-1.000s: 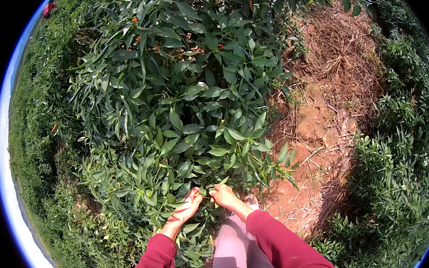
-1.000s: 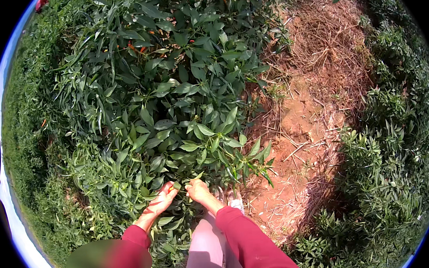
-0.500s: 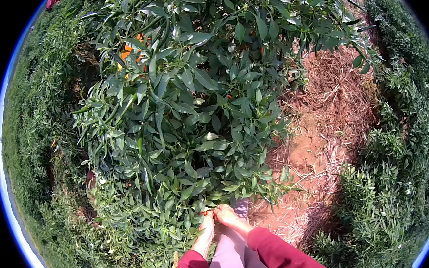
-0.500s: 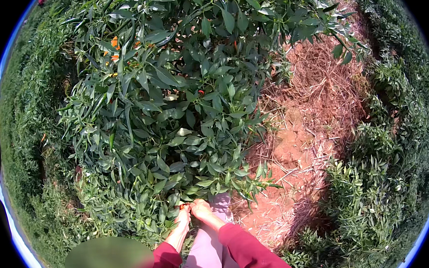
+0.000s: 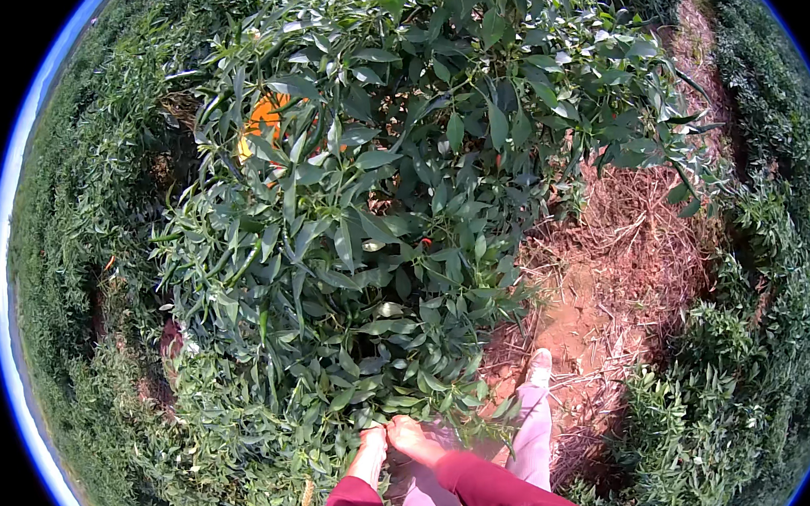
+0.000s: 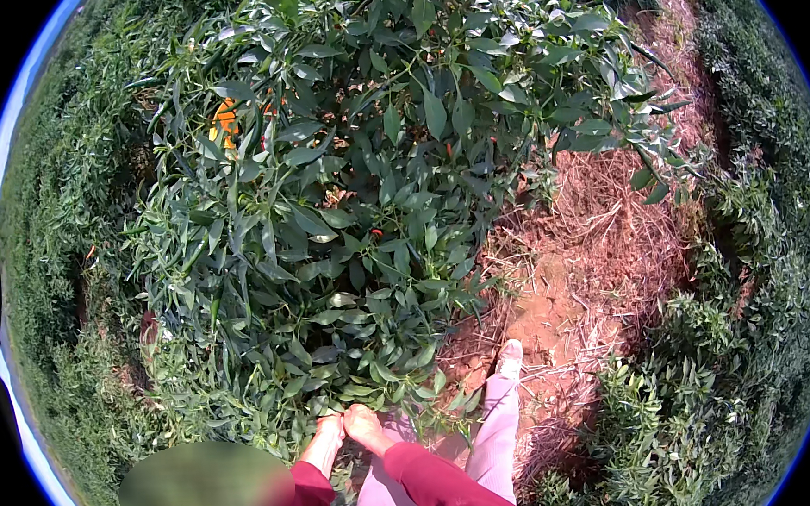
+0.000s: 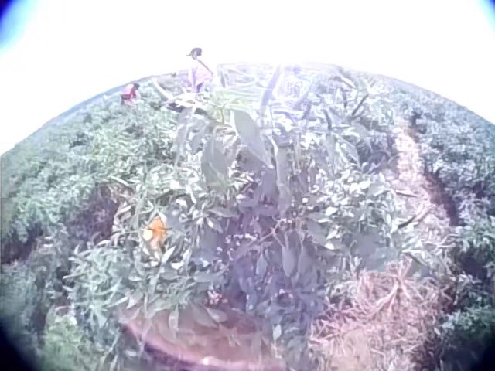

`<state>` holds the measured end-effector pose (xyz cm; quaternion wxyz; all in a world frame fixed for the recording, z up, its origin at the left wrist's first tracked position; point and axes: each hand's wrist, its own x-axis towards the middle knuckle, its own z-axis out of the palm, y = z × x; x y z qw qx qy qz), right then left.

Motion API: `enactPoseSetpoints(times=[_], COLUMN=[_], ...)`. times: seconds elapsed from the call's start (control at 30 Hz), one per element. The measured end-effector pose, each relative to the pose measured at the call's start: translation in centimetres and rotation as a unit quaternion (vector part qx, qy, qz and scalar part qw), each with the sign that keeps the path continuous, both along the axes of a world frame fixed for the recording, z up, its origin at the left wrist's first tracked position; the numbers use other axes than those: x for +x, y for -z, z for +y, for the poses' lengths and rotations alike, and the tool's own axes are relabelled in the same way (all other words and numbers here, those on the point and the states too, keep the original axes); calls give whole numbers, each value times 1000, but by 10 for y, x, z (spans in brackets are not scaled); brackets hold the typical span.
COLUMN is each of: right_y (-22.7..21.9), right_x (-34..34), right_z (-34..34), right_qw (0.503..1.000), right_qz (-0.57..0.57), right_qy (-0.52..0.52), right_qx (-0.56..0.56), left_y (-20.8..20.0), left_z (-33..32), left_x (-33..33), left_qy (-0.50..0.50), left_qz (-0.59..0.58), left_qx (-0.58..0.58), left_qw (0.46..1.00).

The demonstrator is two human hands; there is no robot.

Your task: The person harvests ripe red chili peppers from green plants in an outdoor field. They use both hands to pluck the peppers and place them into a yellow bucket on the ground.

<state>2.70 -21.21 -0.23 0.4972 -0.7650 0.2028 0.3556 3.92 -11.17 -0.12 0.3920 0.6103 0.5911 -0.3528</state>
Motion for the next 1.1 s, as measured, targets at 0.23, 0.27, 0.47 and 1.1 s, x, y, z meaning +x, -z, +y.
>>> enactPoseSetpoints(times=[0.23, 0.27, 0.47, 1.1], right_y=[-33, -28, -99, -181], right_x=[9, 1, -24, -196], right_z=[-100, -122, -326, -644], right_qw=[970, 979, 985, 821], right_qz=[-127, -74, 62, 187], right_qy=[-184, -137, 31, 540], right_qx=[95, 130, 160, 12], left_y=[-11, -12, -100, -343], left_z=[-9, -16, -88, -482], left_x=[2, -1, 1, 208], left_qy=[91, 120, 126, 145], left_qz=[-34, -75, -125, -168], left_qx=[73, 97, 25, -530], left_qw=[993, 985, 984, 819])
